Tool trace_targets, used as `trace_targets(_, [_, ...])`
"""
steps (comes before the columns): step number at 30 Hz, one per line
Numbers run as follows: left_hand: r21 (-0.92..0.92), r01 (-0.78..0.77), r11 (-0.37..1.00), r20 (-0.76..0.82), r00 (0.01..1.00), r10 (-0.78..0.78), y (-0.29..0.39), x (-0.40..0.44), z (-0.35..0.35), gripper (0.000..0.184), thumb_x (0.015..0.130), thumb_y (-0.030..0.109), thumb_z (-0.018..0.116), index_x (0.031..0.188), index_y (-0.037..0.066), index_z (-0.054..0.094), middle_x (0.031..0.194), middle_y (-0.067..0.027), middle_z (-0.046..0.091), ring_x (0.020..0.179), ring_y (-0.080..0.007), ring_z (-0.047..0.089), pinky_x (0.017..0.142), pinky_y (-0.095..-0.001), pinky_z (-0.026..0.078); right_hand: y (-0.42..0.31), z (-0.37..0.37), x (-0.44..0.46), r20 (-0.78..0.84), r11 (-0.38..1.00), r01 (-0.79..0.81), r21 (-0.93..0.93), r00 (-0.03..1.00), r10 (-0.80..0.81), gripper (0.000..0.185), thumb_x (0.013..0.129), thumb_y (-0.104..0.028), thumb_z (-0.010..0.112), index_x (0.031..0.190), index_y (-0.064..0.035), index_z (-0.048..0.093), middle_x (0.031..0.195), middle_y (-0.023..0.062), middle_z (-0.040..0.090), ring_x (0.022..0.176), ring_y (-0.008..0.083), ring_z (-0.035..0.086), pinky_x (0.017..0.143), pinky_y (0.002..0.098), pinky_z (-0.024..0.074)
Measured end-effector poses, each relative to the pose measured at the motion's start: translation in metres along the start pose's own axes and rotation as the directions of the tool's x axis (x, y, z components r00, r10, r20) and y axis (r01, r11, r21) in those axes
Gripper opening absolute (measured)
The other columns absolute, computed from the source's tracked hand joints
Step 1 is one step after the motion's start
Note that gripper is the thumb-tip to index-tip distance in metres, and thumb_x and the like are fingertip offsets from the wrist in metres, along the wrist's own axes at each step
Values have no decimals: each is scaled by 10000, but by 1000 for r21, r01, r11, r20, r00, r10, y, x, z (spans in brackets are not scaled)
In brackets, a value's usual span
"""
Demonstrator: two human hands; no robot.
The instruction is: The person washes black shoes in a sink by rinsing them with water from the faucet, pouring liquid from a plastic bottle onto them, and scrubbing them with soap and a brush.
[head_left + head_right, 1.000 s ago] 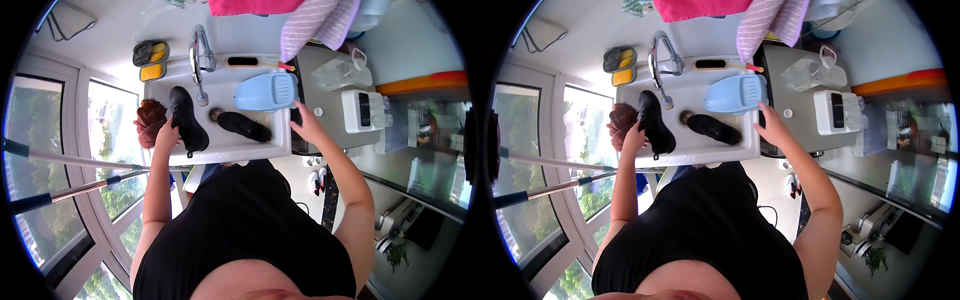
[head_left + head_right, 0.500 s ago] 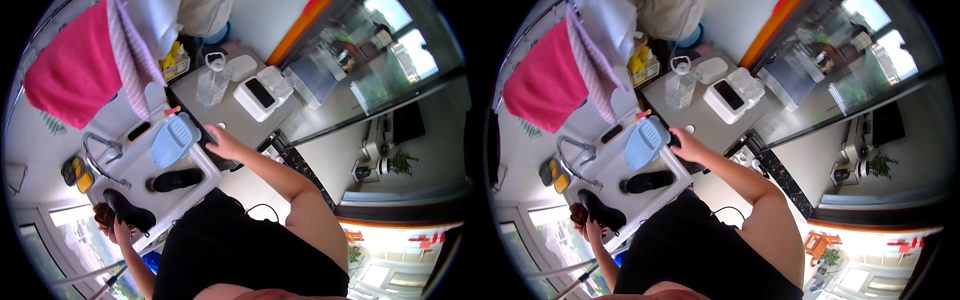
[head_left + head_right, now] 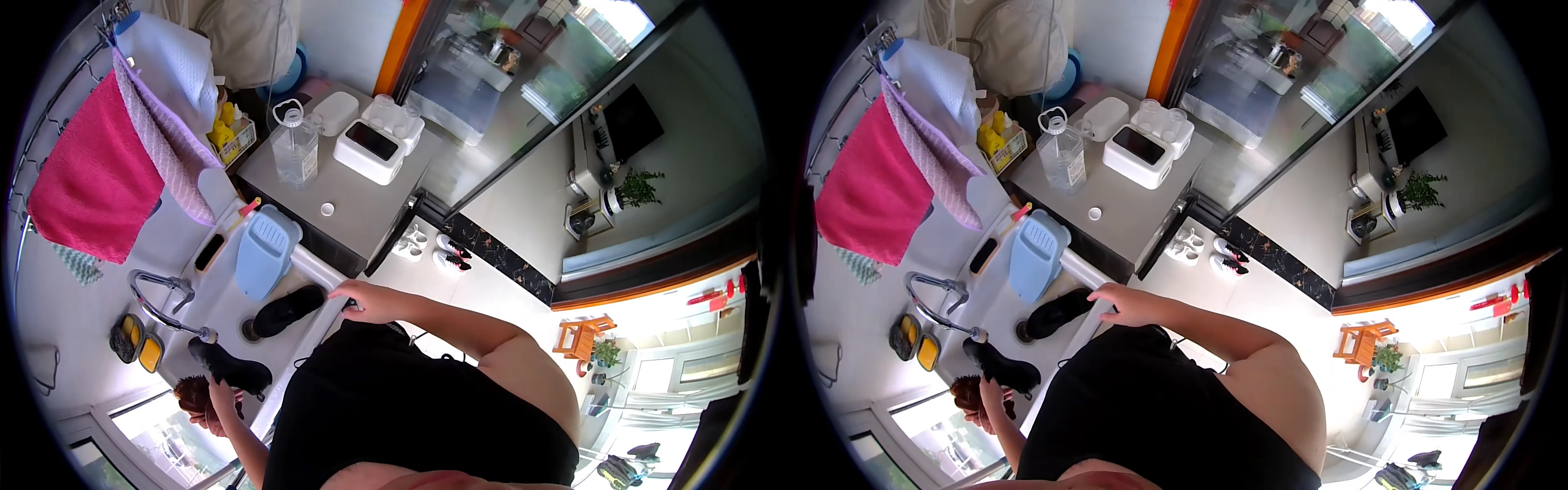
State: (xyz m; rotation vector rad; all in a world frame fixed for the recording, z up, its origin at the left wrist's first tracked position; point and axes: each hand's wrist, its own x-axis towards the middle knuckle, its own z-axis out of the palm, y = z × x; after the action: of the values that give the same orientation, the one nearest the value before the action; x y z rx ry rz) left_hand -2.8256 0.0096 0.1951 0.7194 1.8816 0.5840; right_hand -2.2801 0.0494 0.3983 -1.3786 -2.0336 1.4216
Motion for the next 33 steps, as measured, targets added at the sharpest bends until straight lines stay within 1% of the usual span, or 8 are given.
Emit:
trace_targets(3, [37, 5, 999, 39, 999, -7, 8, -1, 6, 495, 966, 151, 439, 1456, 81, 435, 822, -189, 625, 494, -325, 673, 383, -393, 546, 1, 12, -12, -99, 999, 46, -10, 994, -47, 432, 950, -190, 670, 1352, -80, 559, 1340, 140, 526, 1214, 291, 560, 969, 367, 521])
trace_targets(9, [168, 3, 986, 96, 995, -20, 6, 25, 8, 577, 905, 64, 390, 1479, 120, 416, 1029, -261, 651, 539, -380, 686, 422, -442, 582, -14, 17, -32, -89, 997, -54, 58, 994, 59, 392, 982, -211, 619, 1347, -78, 561, 1393, 150, 521, 1326, 306, 493, 1109, 397, 403])
trace_targets(16, [300, 160, 940, -17, 987, -163, -29, 112, 23, 461, 949, 59, 358, 1394, 100, 474, 941, -320, 643, 567, -429, 681, 469, -511, 592, 2, 21, -48, -167, 1000, -10, -17, 986, 7, 411, 935, -198, 683, 1311, -66, 580, 1326, 144, 537, 1248, 304, 545, 1052, 376, 463])
trace_targets(22, [203, 372, 906, 41, 921, -387, -69, 134, 48, 620, 967, 47, 367, 1565, 155, 246, 979, -307, 639, 668, -403, 706, 508, -499, 610, -6, 9, -55, -164, 999, -37, -29, 986, 32, 409, 923, -188, 682, 1299, -57, 589, 1316, 158, 549, 1251, 310, 540, 1082, 390, 429])
trace_targets(27, [170, 212, 962, -45, 977, -207, -33, 77, 55, 827, 937, 158, 584, 1622, 229, 125, 1132, -273, 637, 788, -433, 712, 547, -531, 615, 10, -6, -42, -73, 998, -57, -24, 996, 55, 403, 934, -197, 670, 1303, -56, 585, 1339, 162, 540, 1270, 323, 533, 1086, 395, 429])
trace_targets(29, [304, 79, 949, -126, 991, -43, 9, 25, 53, 886, 884, 189, 655, 1616, 189, 156, 1271, -287, 609, 974, -478, 687, 749, -563, 611, 22, -13, -25, -1, 999, -16, -46, 1000, 16, 402, 937, -205, 669, 1303, -60, 587, 1343, 162, 539, 1271, 328, 534, 1085, 396, 431])
trace_targets(31, [527, -95, 845, -233, 939, 252, -8, 24, 49, 878, 838, 189, 691, 1577, 54, 236, 1380, -313, 548, 1272, -466, 539, 1093, -482, 427, 30, -19, 1, 72, 995, 71, -67, 995, -66, 399, 938, -221, 670, 1299, -69, 594, 1353, 165, 533, 1263, 335, 542, 1075, 402, 442])
trace_targets(33, [488, -162, 857, -277, 903, 329, 10, -23, 48, 876, 846, 214, 722, 1564, 26, 257, 1454, -288, 495, 1318, -435, 508, 1091, -468, 433, 27, -26, 31, 172, 978, 185, -95, 971, -167, 401, 932, -185, 684, 1303, -61, 596, 1331, 156, 562, 1263, 324, 541, 1081, 396, 429])
